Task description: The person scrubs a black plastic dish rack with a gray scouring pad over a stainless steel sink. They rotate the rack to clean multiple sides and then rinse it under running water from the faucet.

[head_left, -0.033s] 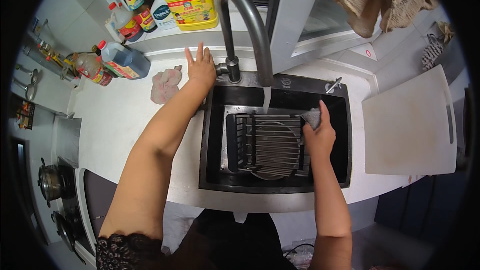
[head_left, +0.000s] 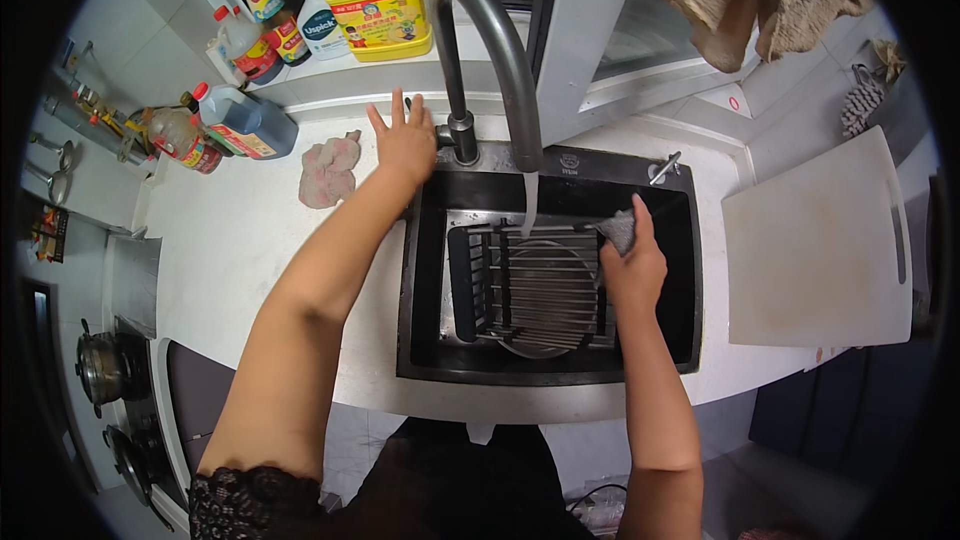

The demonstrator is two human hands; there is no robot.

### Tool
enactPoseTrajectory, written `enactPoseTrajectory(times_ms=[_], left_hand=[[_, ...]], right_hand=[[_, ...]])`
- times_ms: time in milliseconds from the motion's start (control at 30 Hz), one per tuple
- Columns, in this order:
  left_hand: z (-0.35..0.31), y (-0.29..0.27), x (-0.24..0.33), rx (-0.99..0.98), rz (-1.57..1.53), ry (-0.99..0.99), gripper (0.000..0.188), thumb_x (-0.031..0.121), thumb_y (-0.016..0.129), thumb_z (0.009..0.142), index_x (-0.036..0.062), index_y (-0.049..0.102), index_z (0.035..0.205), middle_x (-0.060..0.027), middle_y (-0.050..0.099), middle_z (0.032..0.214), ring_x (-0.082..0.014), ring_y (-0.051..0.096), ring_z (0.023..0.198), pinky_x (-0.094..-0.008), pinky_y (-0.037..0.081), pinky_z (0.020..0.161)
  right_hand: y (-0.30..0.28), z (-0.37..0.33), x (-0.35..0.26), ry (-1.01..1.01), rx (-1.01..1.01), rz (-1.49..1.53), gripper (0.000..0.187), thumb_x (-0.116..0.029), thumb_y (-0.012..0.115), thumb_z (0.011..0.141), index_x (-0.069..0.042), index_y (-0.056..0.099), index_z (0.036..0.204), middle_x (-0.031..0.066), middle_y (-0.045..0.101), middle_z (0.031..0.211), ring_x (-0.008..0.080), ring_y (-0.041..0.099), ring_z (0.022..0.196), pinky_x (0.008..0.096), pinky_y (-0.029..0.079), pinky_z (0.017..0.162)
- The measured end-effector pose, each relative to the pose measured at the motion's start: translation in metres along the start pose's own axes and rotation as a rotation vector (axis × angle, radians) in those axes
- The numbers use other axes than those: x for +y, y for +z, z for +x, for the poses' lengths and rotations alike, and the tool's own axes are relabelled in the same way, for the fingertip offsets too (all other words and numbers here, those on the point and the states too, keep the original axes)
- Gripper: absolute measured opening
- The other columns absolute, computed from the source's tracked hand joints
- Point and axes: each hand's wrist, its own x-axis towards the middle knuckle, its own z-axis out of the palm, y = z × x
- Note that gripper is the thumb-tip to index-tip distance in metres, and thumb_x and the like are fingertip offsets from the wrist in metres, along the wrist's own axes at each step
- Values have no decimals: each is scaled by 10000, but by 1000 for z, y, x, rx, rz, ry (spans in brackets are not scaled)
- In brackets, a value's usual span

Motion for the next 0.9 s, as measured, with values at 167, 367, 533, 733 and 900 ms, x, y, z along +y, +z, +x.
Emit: enactPoseTrajectory(times_ms=[167, 367, 533, 733, 900], left_hand=[[-74, -69, 105, -789, -2101, -469, 155, 198, 611, 884, 45, 631, 906, -49, 629, 780, -115, 591, 652, -243, 484, 543], [-82, -32, 165, -1335, -2572, -873, 236, 304, 672, 849, 117, 566, 748, 33, 501, 615, -73, 422, 516, -189, 351, 482], [-74, -26, 164, -1023, -2542, -1357, 414, 443, 526, 913, 134, 475, 641, 14, 434, 560, -157, 433, 491, -263, 360, 462], [-91, 23, 123, 4, -1406, -583, 389, 412, 495, 922, 56, 576, 787, -84, 598, 652, -275, 579, 573, -353, 468, 581], [-117, 63, 109, -258, -1235, -575, 643, 607, 441, 869, 28, 623, 1081, -202, 624, 1076, -350, 561, 1062, -394, 402, 941]], right_hand=[[8, 2, -11, -75, -38, -109, 690, -55, 628, 710, -220, 425, 1349, 164, 629, 970, 346, 630, 847, 408, 506, 736], [9, 4, -15, -117, -76, -182, 718, -64, 646, 711, -245, 401, 1361, 129, 624, 1016, 337, 629, 867, 404, 518, 739], [9, 2, -1, -251, -38, -181, 742, -76, 661, 716, -236, 371, 1381, 138, 617, 1079, 337, 635, 848, 406, 530, 688], [9, 0, -9, -435, -22, -37, 717, -84, 677, 697, -228, 426, 1353, 135, 614, 1102, 305, 628, 922, 388, 531, 708], [-2, 1, -11, -736, -139, 19, 679, -67, 720, 608, -207, 541, 1248, 140, 593, 1183, 268, 648, 898, 333, 540, 684]])
